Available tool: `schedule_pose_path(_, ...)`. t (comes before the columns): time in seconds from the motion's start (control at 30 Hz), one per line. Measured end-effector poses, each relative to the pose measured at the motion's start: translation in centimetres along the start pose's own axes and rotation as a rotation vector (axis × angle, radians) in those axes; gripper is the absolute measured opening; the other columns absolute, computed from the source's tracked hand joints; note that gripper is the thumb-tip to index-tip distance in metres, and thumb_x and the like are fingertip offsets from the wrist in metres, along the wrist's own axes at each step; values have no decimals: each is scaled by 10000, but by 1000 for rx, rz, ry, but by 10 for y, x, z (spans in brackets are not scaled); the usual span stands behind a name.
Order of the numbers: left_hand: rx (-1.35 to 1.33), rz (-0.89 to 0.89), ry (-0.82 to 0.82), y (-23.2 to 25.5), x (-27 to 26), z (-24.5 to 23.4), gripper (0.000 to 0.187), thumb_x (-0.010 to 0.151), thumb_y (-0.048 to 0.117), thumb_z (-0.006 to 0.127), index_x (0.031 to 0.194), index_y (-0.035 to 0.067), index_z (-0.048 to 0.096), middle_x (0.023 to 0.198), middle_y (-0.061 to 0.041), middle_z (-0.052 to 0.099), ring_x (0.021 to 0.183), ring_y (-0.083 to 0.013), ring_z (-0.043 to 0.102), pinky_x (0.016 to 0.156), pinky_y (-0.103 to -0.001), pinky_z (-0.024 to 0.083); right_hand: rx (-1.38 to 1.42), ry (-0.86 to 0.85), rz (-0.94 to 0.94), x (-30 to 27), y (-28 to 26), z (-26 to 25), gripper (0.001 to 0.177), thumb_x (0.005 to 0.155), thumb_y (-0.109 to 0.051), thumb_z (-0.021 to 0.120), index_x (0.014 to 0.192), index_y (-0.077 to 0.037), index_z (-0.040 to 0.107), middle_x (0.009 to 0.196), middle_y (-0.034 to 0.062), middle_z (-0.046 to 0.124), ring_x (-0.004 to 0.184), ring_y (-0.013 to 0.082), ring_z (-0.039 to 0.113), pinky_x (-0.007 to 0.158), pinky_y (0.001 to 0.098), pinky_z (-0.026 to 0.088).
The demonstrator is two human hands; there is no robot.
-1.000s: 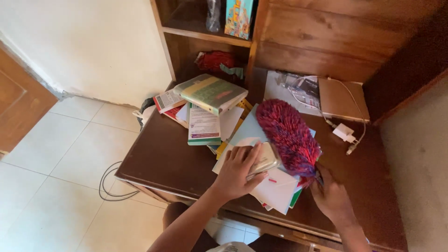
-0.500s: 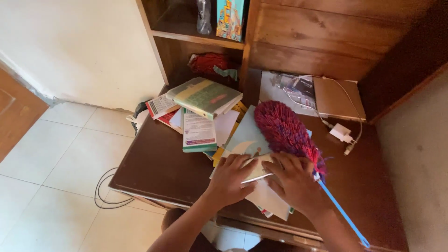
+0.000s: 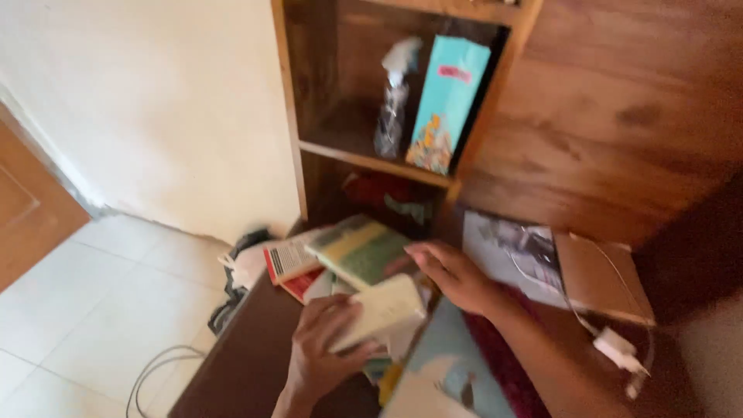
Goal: Organizing books and notebooks on a desk while dusting the surface and placing items into a box.
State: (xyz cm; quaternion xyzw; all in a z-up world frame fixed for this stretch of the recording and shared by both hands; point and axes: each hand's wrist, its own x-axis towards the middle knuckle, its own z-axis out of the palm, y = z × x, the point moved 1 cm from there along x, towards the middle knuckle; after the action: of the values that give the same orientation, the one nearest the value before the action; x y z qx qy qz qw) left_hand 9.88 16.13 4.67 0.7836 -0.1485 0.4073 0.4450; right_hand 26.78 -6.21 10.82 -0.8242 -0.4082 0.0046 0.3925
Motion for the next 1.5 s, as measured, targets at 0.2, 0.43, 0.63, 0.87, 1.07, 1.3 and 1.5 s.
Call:
schedule_pose_path(0.2, 125, -154, 299, -86, -23, 21, 581, 705, 238, 917, 1237, 98, 729, 1231, -121, 675, 1151, -257, 670, 938, -378, 597, -389, -278, 266, 151, 115, 73, 576, 1022, -475, 393, 1506, -170, 459, 1569, 141, 351, 1478, 303, 307, 1162, 492, 326)
schedule_pose_path(0.43, 269, -94, 372, -84, -16, 26, 571, 664, 467, 893, 1135, 170, 765, 1150, -119, 718, 998, -260, 704, 898, -369, 572, -330, -10, 852, 221, 122, 85, 413, 1035, -263, 433, 1404, -115, 548, 1349, 179, 612, 1207, 384, 614, 983, 503, 531)
schedule_pose_path(0.63, 275, -254, 262, -74, -20, 21, 571, 732, 503, 881, 1201, 201, 761, 1198, -79, 727, 1018, -248, 695, 875, -386, 574, -518, 222, 300, 224, 230, 126, 467, 859, -130, 715, 1284, -73, 530, 1198, 226, 587, 1070, 385, 585, 938, 527, 475)
schedule_pose_path(0.87, 289, -82, 240, -105, -29, 21, 600, 749, 344, 903, 1274, 137, 701, 1254, -125, 670, 1098, -314, 652, 865, -493, 578, -445, 140, -31, 152, 140, 62, 488, 966, -194, 500, 1413, -8, 563, 1474, 229, 542, 1355, 385, 512, 1153, 449, 376)
schedule_pose_path(1.07, 235, 30, 262, -104, -29, 13, 563, 765, 289, 912, 1259, 118, 705, 1243, -165, 626, 1132, -336, 644, 887, -474, 580, -282, 320, -199, 7, -8, -21, 400, 967, -181, 633, 1348, -61, 611, 1384, 161, 660, 1252, 294, 649, 1065, 372, 488)
schedule_pose_path(1.3, 247, 117, 214, -2, -33, 12, 473, 779, 327, 893, 1148, 84, 723, 1202, -121, 674, 1132, -290, 657, 981, -496, 520, 10, 670, 397, -147, -69, -86, 233, 903, -284, 764, 1091, -146, 776, 801, -44, 622, 721, 46, 487, 701, 206, 365)
schedule_pose_path(1.5, 100, 210, -14, 63, -75, 49, 489, 777, 306, 899, 1134, 30, 709, 1182, -147, 692, 1072, -325, 674, 934, -473, 541, -16, 904, 219, -229, -86, -88, 23, 1026, -134, 680, 1020, -112, 679, 998, 20, 708, 946, 114, 641, 930, 266, 509)
